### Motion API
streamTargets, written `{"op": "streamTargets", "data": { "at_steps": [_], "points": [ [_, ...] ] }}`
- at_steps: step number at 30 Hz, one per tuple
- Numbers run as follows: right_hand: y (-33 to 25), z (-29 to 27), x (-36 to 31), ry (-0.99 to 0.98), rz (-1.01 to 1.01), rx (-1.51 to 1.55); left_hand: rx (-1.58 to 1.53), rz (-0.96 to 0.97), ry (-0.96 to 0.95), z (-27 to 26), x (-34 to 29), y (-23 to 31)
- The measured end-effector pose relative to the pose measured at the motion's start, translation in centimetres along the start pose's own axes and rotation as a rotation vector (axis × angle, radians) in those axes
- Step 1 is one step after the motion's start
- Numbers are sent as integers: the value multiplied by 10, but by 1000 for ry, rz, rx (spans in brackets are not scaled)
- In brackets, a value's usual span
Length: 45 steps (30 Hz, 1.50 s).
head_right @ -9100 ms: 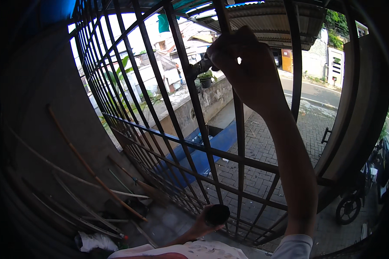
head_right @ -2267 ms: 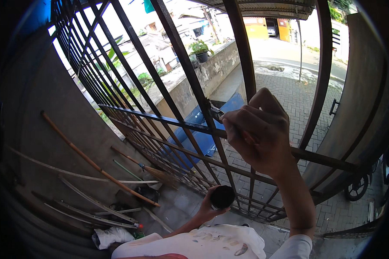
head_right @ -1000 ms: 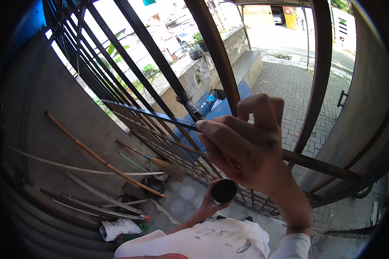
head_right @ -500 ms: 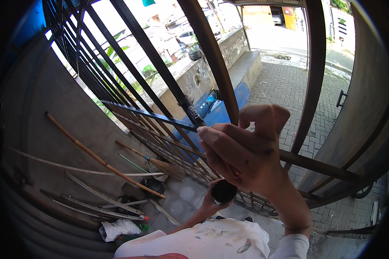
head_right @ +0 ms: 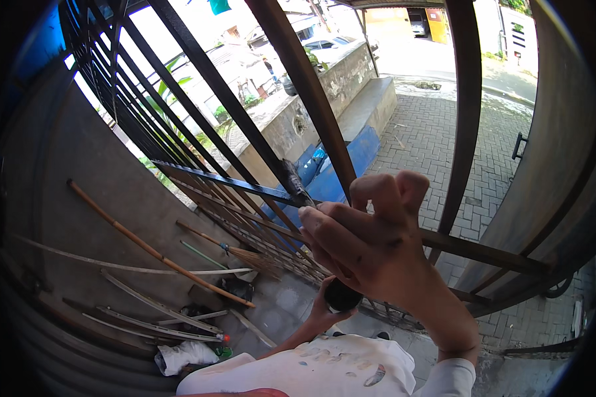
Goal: The person paints a metal gate with black paint using a small brush.
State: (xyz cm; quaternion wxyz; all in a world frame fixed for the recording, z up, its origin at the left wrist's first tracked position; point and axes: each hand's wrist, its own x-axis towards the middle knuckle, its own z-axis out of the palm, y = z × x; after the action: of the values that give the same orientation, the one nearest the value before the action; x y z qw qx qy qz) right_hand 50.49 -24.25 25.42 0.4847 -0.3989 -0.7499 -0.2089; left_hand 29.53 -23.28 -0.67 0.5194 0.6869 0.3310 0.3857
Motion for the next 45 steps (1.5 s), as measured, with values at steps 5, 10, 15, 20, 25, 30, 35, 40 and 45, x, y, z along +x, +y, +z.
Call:
{"op": "streamTargets", "data": {
  "at_steps": [5,10,15,20,25,30,35,40,45],
  "points": [
    [0,6,-2,-83,-61,9,24,4,-17,3,3,7],
    [-2,-8,8,80,-4,5,-17,4,-9,2,3,1],
    [7,-7,5,-11,-15,17,-14,10,6,2,4,5],
    [5,-3,8,4,-14,83,-10,-15,3,2,4,7],
    [6,-7,10,87,12,79,-14,-5,3,3,6,6],
    [9,-7,8,-33,-8,17,-14,1,0,2,6,5],
    [10,-6,10,-56,-20,46,2,10,7,2,6,5],
    [9,-9,14,9,-21,69,-18,17,2,2,5,4],
    [11,-11,15,-94,-3,-28,-18,36,5,3,6,9]
  ]
}}
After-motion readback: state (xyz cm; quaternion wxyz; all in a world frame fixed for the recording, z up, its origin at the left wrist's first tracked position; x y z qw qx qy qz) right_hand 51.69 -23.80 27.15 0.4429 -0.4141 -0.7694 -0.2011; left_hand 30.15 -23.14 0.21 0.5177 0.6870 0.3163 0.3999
